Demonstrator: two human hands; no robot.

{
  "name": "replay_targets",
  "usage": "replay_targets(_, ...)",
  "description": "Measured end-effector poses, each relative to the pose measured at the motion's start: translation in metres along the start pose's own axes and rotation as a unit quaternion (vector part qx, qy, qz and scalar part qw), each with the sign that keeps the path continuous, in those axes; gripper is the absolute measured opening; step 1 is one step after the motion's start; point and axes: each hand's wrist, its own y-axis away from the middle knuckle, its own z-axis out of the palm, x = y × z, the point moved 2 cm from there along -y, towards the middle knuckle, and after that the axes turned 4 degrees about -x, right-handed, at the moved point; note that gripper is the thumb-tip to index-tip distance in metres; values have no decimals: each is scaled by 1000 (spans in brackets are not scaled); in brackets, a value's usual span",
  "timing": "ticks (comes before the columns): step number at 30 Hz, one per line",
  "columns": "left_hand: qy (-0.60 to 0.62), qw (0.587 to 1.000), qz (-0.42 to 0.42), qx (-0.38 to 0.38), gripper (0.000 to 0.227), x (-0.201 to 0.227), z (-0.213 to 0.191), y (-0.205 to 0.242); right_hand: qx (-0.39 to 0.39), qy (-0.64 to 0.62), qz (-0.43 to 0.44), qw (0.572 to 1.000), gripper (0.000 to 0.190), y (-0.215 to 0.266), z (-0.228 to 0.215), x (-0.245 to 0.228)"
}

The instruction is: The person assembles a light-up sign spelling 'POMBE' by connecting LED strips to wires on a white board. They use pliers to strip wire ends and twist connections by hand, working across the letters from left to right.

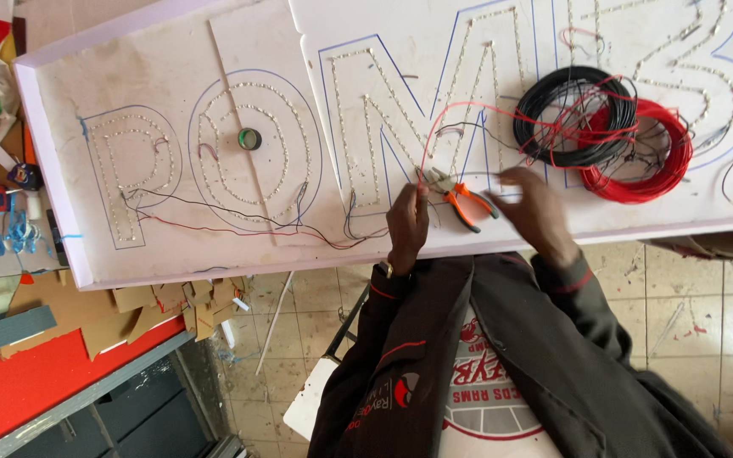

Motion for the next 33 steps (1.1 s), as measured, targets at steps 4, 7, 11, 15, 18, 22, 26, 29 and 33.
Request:
replay_targets(4,54,998,-3,-30,38,20,-13,-7,-86,104,-61,989,61,-7,54,-27)
replay_targets(7,84,996,-13,-27,26,39,-24,-16,-103,122,-91,983,43,-13,54,-34)
replay_targets(11,70,996,-30,-46,21,-5,-1,-3,-130,10,26,991,35,3,21,-53)
replay_targets(15,57,996,-48,-55,27,-27,13,3,-146,-172,156,962,51,12,15,-9)
replay_targets(18,44,997,-32,-58,37,-27,12,1,-111,-501,167,842,24,19,27,13)
replay_targets(22,39,997,-24,-62,38,-39,13,4,-51,-607,205,766,13,18,23,8)
replay_targets(26,19,999,-6,-38,40,-47,13,9,165,-725,260,616,23,5,8,-6)
replay_targets(29,20,999,6,-36,43,-54,12,13,247,-725,248,593,22,-3,-10,-27)
replay_targets(33,23,997,16,-69,47,-59,14,17,280,-669,274,632,27,-4,-21,-22)
